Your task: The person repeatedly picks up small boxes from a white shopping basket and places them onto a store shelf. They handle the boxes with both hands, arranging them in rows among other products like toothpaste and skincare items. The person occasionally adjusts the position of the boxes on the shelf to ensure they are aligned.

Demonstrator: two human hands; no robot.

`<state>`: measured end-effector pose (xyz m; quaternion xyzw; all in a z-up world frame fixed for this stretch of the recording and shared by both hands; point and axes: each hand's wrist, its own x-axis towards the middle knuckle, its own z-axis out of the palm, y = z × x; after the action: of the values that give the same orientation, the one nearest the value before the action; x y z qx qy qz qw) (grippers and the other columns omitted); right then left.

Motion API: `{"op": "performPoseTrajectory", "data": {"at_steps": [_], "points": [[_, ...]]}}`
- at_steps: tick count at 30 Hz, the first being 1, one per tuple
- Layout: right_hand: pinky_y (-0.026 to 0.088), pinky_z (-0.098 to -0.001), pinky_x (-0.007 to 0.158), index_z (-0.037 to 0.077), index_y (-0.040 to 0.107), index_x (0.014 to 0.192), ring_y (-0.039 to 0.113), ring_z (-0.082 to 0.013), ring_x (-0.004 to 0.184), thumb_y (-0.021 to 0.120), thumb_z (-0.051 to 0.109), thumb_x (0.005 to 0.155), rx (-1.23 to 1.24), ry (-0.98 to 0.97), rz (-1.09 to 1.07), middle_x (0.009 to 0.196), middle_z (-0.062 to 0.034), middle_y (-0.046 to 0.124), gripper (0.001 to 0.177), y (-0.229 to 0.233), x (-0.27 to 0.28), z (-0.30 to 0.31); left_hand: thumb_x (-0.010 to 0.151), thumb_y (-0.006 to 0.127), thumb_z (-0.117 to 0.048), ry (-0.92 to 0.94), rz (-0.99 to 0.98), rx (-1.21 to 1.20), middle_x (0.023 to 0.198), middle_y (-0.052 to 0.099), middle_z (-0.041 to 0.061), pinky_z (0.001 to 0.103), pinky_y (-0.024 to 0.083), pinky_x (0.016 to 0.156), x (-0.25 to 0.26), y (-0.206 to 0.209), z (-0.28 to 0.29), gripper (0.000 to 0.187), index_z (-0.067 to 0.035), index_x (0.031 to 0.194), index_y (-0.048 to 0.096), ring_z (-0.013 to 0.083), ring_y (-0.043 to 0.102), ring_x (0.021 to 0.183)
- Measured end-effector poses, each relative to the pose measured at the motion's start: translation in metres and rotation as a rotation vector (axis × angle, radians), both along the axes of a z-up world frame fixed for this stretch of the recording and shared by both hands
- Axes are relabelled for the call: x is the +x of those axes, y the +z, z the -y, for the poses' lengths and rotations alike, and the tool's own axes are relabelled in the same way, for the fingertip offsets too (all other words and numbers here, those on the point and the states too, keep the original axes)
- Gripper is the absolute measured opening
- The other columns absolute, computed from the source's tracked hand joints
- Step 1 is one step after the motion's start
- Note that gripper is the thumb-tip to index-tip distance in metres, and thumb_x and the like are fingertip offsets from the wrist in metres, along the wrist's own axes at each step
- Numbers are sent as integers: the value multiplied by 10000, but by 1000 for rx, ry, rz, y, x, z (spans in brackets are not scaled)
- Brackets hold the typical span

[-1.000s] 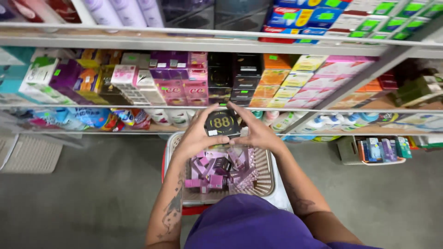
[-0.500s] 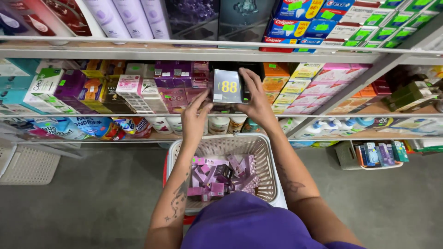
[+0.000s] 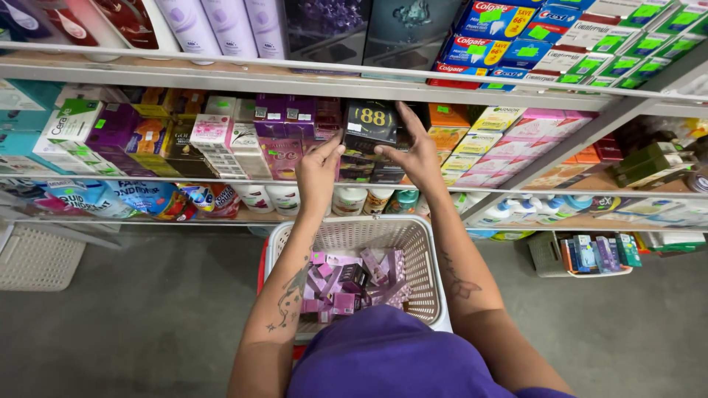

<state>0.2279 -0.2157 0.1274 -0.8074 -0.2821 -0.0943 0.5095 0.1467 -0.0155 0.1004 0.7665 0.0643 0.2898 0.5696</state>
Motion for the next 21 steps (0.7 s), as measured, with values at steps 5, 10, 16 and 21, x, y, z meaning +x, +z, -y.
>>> {"op": "performPoseTrajectory", "data": {"at_steps": [5,10,16,21], "points": [[330,-387,1243,-23,441,1545,434,-309,1505,922,127,754,-9,7,46,1596,-213,476,938,-3,3,2,936,729,-118,-7,18,-34,1193,759,109,295,578,884,3,0,0,301,-116,1237,741,168,760,1039],[354,-374,1223,-14,420,1563,451,-275,1481,916,112,763,62,61,13,1598,-197,480,949,-4,-1,0,945,733,-115,-14,51,-38,1199,759,113,292,577,883,-3,1,0,293,-100,1237,736,170,767,1053],[465,-310,894,30,467,1621,530,-169,984,873,100,830,271,13,-342,1168,-180,646,892,-17,-6,3,909,775,-163,33,-9,-3,939,770,113,311,545,743,-21,12,-1,252,-61,1139,786,188,713,806],[508,-294,1052,-20,521,1466,639,-141,1183,784,183,913,456,107,-334,1350,-107,660,646,-10,-16,8,955,779,-220,-218,119,-106,1209,706,88,288,563,934,-28,0,-4,388,-37,1286,690,165,691,1052]]}}
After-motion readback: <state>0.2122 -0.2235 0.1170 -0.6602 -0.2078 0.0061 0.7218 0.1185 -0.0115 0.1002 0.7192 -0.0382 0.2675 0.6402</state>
